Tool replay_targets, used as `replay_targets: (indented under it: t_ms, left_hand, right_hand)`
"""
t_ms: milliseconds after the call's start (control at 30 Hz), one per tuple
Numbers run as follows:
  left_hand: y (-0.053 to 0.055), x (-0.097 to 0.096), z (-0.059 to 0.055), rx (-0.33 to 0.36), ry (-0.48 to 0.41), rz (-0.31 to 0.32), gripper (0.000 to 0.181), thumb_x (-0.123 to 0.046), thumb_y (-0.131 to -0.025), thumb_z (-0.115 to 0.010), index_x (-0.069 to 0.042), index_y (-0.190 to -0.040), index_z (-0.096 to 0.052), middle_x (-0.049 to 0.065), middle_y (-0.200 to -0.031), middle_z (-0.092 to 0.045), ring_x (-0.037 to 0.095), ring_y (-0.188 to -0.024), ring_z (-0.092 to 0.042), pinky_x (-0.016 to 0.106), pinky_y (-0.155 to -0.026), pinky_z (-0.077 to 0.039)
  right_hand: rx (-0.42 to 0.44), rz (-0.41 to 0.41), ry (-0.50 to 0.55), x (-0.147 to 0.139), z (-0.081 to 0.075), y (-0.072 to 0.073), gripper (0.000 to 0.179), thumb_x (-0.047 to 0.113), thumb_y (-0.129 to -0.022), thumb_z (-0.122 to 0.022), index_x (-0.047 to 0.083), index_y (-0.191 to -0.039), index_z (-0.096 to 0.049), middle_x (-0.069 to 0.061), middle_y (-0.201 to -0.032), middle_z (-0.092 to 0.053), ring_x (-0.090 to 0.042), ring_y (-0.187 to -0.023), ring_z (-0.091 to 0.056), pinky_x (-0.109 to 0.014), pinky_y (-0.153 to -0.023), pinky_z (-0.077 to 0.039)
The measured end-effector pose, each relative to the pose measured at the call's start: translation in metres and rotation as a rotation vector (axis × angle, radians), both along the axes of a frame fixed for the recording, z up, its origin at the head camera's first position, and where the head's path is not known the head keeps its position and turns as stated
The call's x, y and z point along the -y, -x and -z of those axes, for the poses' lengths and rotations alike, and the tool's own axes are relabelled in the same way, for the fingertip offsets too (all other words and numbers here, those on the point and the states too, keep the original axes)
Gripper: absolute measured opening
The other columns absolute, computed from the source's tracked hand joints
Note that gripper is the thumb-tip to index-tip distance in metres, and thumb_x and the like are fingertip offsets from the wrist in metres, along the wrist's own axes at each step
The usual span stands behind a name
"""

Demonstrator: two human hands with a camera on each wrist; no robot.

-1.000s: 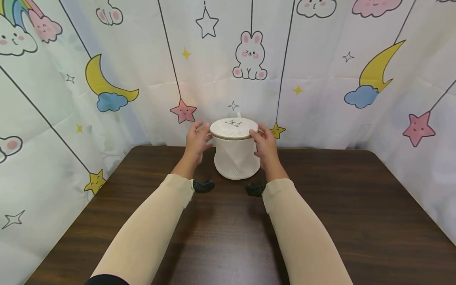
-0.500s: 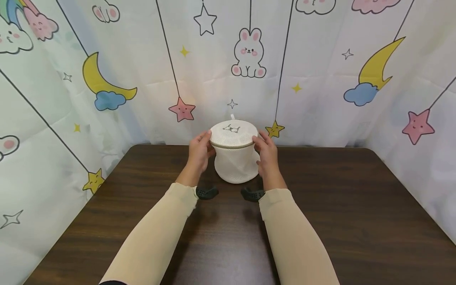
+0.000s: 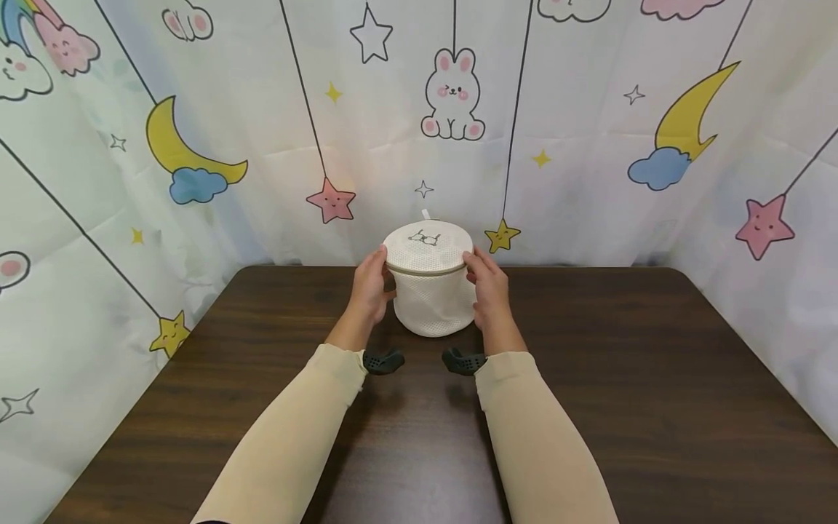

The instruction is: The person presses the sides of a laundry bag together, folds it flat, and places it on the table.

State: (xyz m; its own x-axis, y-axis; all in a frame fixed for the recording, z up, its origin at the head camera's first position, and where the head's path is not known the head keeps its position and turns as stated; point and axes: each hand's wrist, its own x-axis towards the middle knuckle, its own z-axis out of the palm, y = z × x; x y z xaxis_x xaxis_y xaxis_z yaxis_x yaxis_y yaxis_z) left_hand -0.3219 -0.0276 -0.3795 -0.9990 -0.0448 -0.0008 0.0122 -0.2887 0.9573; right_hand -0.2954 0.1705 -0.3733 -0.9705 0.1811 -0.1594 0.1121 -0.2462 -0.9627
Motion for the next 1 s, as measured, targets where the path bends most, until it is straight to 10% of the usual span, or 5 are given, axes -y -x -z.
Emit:
replay_targets:
  t_ms: [333,733,1000]
  left_hand:
    - [-0.005,-0.001,0.003,-0.046,0.106,0.046,0.045,-0.043,-0.102,-0.05,-0.03,-0.145,-0.047,0.002,-0.141,-0.054,0.024,-0.13,-0.052,0.058,-0.1,-0.04]
    - [-0.003,0.003,0.018,-0.062,0.214,0.032,0.044,-0.025,-0.099,-0.06,-0.02,-0.142,-0.052,0.011,-0.119,-0.067,0.012,-0.095,-0.061,0.026,-0.079,-0.048]
    - [-0.006,0.003,0.018,-0.1,0.369,0.041,0.034,-0.026,-0.099,-0.06,-0.017,-0.131,-0.064,0.009,-0.11,-0.063,0.015,-0.088,-0.053,0.026,-0.073,-0.045]
  right_hand:
    - [-0.047,0.006,0.072,-0.009,0.008,-0.002,0.056,0.037,-0.097,-0.061,0.033,-0.149,-0.043,0.008,-0.117,-0.053,-0.022,-0.121,-0.041,-0.07,-0.111,-0.018]
    - [-0.041,-0.007,0.004,-0.016,0.015,-0.003,0.048,0.028,-0.099,-0.06,0.028,-0.146,-0.05,0.003,-0.155,-0.031,-0.017,-0.111,-0.046,-0.063,-0.108,-0.032]
    - [-0.013,-0.02,-0.117,-0.017,0.019,-0.001,0.047,0.025,-0.096,-0.065,0.019,-0.141,-0.054,0.0,-0.131,-0.05,-0.014,-0.1,-0.052,-0.054,-0.103,-0.043]
